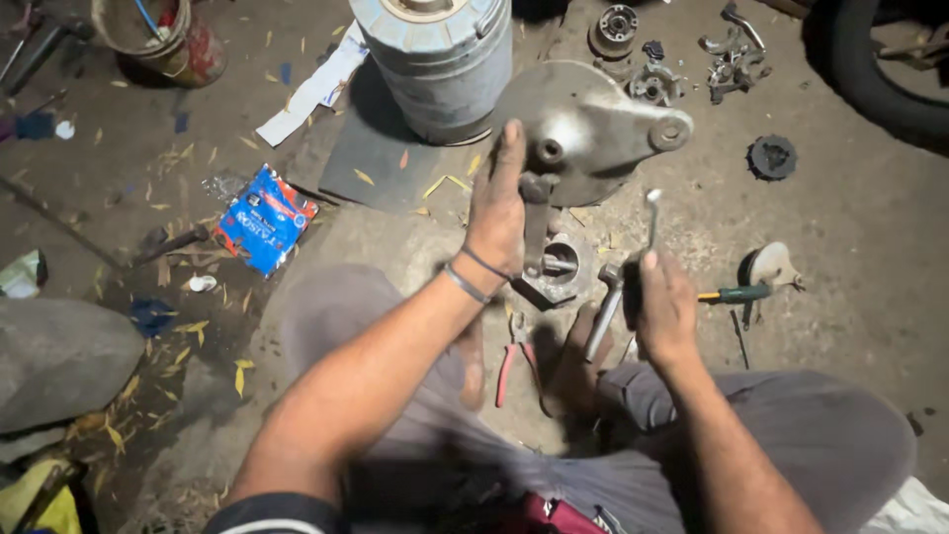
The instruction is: The person sits on the ground and hammers a metal bushing into a hexagonal fixture on the floor, then fits the part into a scooter brake plate and tightens it with a spanner, working the component by hand between strikes.
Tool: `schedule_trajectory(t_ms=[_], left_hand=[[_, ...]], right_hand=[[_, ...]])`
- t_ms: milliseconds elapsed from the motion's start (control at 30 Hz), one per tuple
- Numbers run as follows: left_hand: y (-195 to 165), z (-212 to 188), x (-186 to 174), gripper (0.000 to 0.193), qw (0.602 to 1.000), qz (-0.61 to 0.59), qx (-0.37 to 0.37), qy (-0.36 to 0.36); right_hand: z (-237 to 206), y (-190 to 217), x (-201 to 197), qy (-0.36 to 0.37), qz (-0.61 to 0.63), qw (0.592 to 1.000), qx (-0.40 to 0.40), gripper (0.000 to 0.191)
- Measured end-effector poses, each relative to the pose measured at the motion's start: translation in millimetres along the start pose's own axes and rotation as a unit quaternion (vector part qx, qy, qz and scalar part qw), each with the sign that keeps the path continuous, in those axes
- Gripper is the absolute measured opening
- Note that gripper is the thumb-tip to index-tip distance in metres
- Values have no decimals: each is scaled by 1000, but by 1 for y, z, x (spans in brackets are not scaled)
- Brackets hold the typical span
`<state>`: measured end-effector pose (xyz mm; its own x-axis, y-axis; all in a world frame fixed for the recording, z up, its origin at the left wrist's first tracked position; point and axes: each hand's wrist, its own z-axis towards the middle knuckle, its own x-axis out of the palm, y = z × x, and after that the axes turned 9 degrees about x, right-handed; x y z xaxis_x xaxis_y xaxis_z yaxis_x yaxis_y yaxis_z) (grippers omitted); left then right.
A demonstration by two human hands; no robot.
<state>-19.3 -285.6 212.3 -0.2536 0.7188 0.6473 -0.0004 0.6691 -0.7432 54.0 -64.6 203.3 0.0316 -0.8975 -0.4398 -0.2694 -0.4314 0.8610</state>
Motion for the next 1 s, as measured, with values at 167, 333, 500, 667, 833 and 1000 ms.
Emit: schedule_trajectory(t_ms=[167, 333, 500, 667, 833, 1000], left_hand=[[5, -5, 1, 54, 999, 19, 30, -35], [15, -4, -9, 56, 963, 206, 173, 13], [14, -11, -12, 57, 937, 276, 210, 37], [16, -13, -19, 61, 942, 259, 207, 57], [23, -18, -19, 61, 951, 220, 205, 70], [17, -22, -18, 62, 953, 239, 180, 52]], right_hand=[[-7, 8, 13, 89, -63, 986, -127, 36], [0, 7, 33, 141, 22, 988, -65, 42], [-5, -2, 50, 202, 206, 950, 116, 44], [-8, -3, 44, 126, 126, 984, 12, 47], [-19, 22, 49, 156, 22, 988, -1, 37], [-35, 43, 49, 227, -40, 964, 131, 27]])
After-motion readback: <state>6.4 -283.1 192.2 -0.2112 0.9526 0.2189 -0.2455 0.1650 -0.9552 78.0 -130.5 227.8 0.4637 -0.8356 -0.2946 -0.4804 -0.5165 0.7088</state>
